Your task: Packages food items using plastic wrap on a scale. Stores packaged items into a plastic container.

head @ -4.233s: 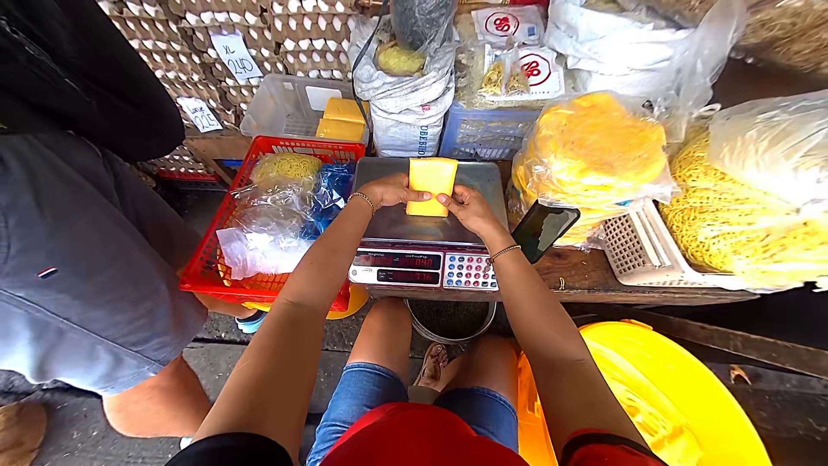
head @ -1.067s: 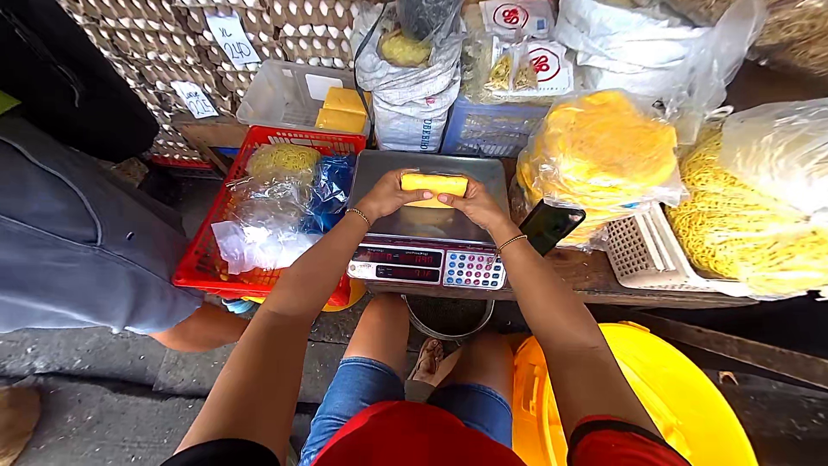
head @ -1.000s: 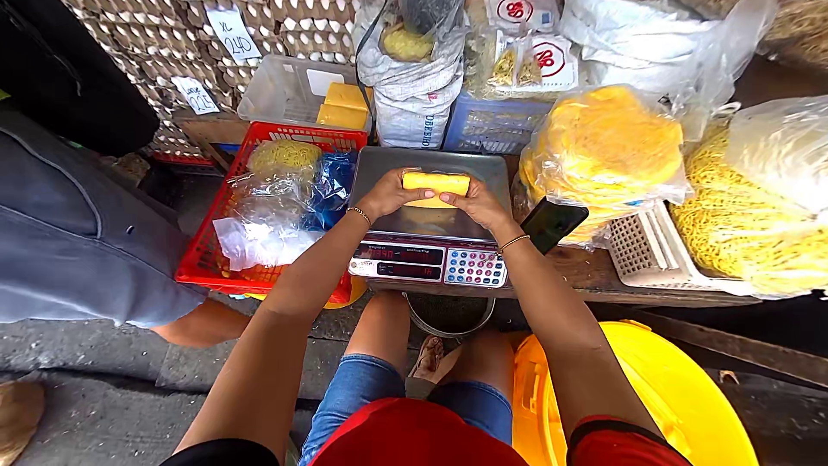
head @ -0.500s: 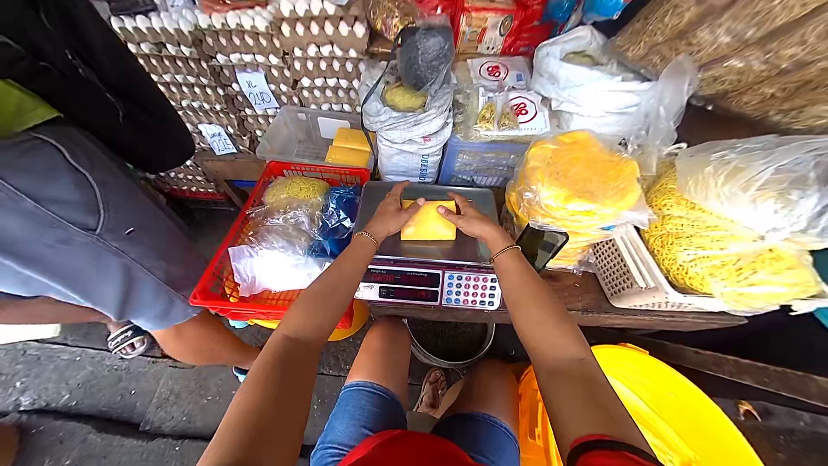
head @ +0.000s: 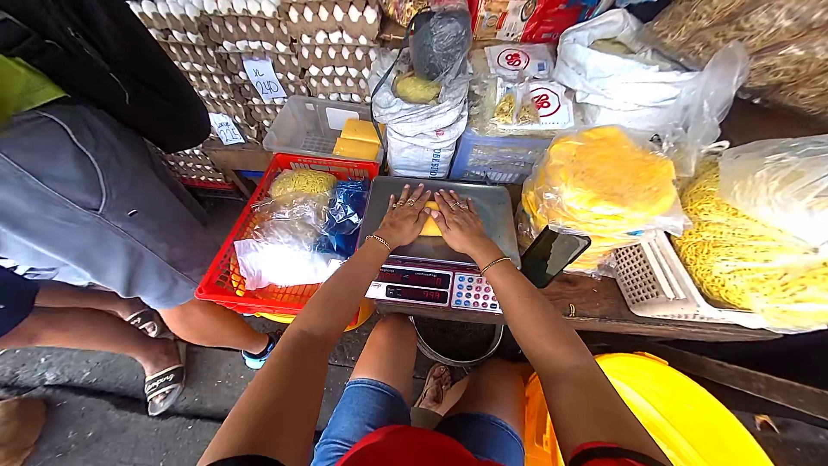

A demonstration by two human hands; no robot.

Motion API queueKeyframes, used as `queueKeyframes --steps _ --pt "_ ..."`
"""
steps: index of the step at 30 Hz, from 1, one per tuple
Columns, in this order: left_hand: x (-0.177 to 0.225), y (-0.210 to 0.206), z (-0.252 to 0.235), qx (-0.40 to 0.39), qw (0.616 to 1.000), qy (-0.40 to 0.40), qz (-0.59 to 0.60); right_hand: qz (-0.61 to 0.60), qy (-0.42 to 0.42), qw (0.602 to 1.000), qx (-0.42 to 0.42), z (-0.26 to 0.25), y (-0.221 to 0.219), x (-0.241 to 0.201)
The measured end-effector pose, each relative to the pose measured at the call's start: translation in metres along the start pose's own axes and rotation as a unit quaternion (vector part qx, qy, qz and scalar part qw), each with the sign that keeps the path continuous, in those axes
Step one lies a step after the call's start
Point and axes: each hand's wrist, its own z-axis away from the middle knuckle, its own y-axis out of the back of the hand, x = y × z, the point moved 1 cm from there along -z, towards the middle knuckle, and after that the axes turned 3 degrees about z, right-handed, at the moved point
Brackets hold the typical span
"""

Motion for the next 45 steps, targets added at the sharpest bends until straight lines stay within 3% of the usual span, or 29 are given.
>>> queueKeyframes --steps 5,8,11,13,17,20,24,26,29,31,33,37,41,43,45 --pt "0.001 0.01 0.003 -0.018 0.998 0.036 -0.048 0.024 -0.082 0.996 0.008 0.005 -0.003 -0.018" --pt "0.001 0.011 0.002 -0.024 0.998 0.042 -0.039 0.011 -0.026 0.999 0.024 0.012 -0.013 -0.043" --pt "-0.009 0.017 0.002 -0.026 0.996 0.065 -0.062 0.005 -0.001 1.0 -0.006 0.02 -0.008 -0.028" --pt "-0.018 0.025 0.006 -0.014 0.996 0.068 -0.052 0.007 -0.053 0.999 -0.009 0.03 0.003 -0.006" --pt "-0.013 0.041 0.015 0.063 0.989 0.079 0.11 -0.017 -0.206 0.978 -0.01 0.052 0.031 0.02" --pt "0.007 0.041 0.009 0.041 0.953 0.172 0.245 -0.117 -0.213 0.968 0.056 0.062 0.037 0.004" --pt "0.028 0.037 0.0 -0.002 0.888 0.266 0.375 -0.24 -0.228 0.944 0.009 0.051 0.031 -0.009" --pt "0.031 0.04 0.001 -0.014 0.861 0.289 0.418 -0.305 -0.244 0.92 0.041 0.043 0.025 -0.006" --pt "0.029 0.042 0.017 -0.042 0.807 0.305 0.504 -0.462 -0.238 0.845 0.123 0.044 0.017 0.001" --pt "0.033 0.039 0.037 -0.051 0.775 0.287 0.561 -0.556 -0.216 0.787 0.154 0.048 0.024 0.002" --pt "0.043 0.031 0.06 -0.076 0.77 0.24 0.586 -0.613 -0.191 0.75 0.161 0.051 0.034 -0.001" --pt "0.071 0.016 0.097 -0.112 0.753 0.17 0.626 -0.632 -0.14 0.756 0.102 0.057 0.052 -0.017" --pt "0.088 0.012 0.118 -0.036 0.724 0.147 0.673 -0.663 -0.09 0.743 -0.008 0.071 0.074 -0.033" --pt "0.092 0.013 0.12 0.007 0.724 0.141 0.675 -0.672 -0.047 0.735 -0.076 0.078 0.075 -0.033" --pt "0.093 0.018 0.12 -0.002 0.737 0.134 0.663 -0.672 -0.042 0.73 -0.117 0.081 0.073 -0.033"
